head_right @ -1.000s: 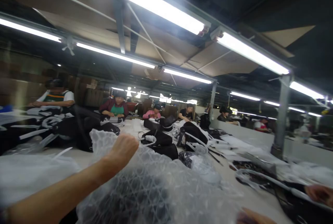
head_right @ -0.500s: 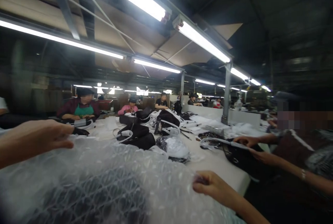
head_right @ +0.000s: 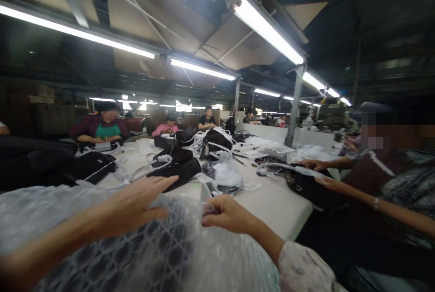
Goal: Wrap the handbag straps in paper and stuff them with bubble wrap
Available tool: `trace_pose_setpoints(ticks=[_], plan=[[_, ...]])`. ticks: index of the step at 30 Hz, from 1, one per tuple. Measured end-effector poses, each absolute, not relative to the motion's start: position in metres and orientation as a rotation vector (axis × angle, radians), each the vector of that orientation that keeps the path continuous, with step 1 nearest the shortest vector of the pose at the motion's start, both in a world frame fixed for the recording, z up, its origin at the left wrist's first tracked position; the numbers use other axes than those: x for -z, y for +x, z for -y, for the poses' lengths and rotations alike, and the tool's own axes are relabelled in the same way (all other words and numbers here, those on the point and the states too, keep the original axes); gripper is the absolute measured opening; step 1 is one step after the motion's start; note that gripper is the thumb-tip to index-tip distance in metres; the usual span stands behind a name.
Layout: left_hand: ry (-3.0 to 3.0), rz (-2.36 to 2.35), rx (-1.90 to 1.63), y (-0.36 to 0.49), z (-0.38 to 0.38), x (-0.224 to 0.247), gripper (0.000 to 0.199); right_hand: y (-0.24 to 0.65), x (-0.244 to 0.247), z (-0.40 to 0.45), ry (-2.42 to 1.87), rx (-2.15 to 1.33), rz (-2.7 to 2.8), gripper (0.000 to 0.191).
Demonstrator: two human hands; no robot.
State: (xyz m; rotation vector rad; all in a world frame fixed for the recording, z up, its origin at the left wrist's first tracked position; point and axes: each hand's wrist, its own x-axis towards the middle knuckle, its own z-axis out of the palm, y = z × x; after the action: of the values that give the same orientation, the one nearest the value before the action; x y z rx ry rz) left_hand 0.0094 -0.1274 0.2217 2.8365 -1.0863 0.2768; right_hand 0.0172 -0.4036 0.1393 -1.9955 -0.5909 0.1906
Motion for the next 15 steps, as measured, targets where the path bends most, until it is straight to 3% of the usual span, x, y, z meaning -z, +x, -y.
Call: trace_pose_setpoints(ticks=[4, 5, 7, 10, 15], plan=[[2.887, 1.122, 0.039, 0.019, 0.136, -0.199, 0.010, 0.020, -0.132, 0.404, -1.970, -0.308, 0.558, 0.038], [2.899, 1.112, 0.040, 0.024, 0.128, -0.197, 0.009, 0.019, -0.129, 0.408, -1.959, -0.368, 0.553, 0.043], [2.912, 1.078, 0.005, 0.031, 0.108, -0.197, 0.010, 0.016, -0.120, 0.415, -1.936, -0.468, 0.552, 0.046], [2.944, 1.037, 0.009, 0.032, 0.086, -0.203, 0.010, 0.011, -0.110, 0.418, -1.907, -0.480, 0.562, 0.036], [2.784, 1.164, -0.044, 0.010, 0.113, -0.214, 0.043, 0.006, -0.114, 0.399, -1.910, -0.387, 0.617, 0.014]])
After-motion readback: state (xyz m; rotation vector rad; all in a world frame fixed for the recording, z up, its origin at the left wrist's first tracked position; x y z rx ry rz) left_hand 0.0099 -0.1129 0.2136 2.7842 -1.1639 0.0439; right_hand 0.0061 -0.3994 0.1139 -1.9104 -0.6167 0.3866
